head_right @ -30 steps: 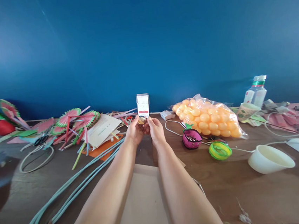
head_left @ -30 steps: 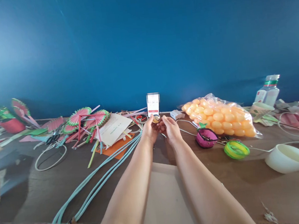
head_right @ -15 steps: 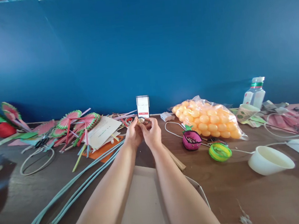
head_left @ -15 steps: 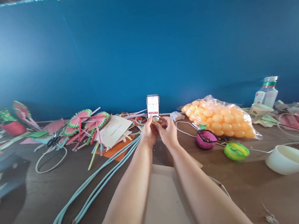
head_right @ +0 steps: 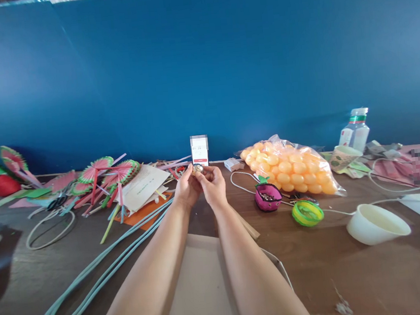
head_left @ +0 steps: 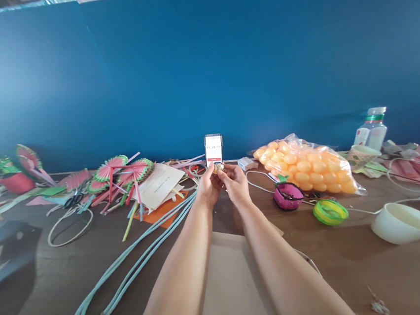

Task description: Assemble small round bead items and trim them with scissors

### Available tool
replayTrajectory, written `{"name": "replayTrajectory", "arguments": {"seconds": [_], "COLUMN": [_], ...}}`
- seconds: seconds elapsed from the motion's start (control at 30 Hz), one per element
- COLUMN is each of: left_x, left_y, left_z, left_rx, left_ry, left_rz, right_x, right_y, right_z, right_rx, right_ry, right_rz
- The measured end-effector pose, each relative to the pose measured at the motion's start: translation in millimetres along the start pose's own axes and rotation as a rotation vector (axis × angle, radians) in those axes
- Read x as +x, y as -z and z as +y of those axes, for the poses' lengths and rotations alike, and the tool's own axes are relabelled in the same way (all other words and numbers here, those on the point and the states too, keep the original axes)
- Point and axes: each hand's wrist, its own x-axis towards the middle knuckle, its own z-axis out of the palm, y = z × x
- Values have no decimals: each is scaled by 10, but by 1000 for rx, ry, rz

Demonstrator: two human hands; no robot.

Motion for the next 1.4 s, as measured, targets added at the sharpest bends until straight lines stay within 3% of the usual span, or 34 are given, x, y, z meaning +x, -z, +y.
{"name": "replayTrajectory", "arguments": {"seconds": [0.23,0.47,0.73,0.87,1.4], "left_x": [-55,-139,-368,-477,-636], "left_y": [-67,-131,-299,-380,-523], "left_z": [57,134,325,398,451], "left_rx": [4,13,83,107,131], "left_ry": [-32,-49,-145,-173,-268], "left_rz": [-49,-110,-172,-127,-139], "right_x": [1,15,-184,-276,-420], "right_y": [-17,37,59,42,12], "right_z": [-67,-162,-627,-774,-1003], "right_rx": [135,227,257,249,174], "right_ry": [30,-1,77,98,279], "right_rz": [-38,-159,-284,-295,-262]}}
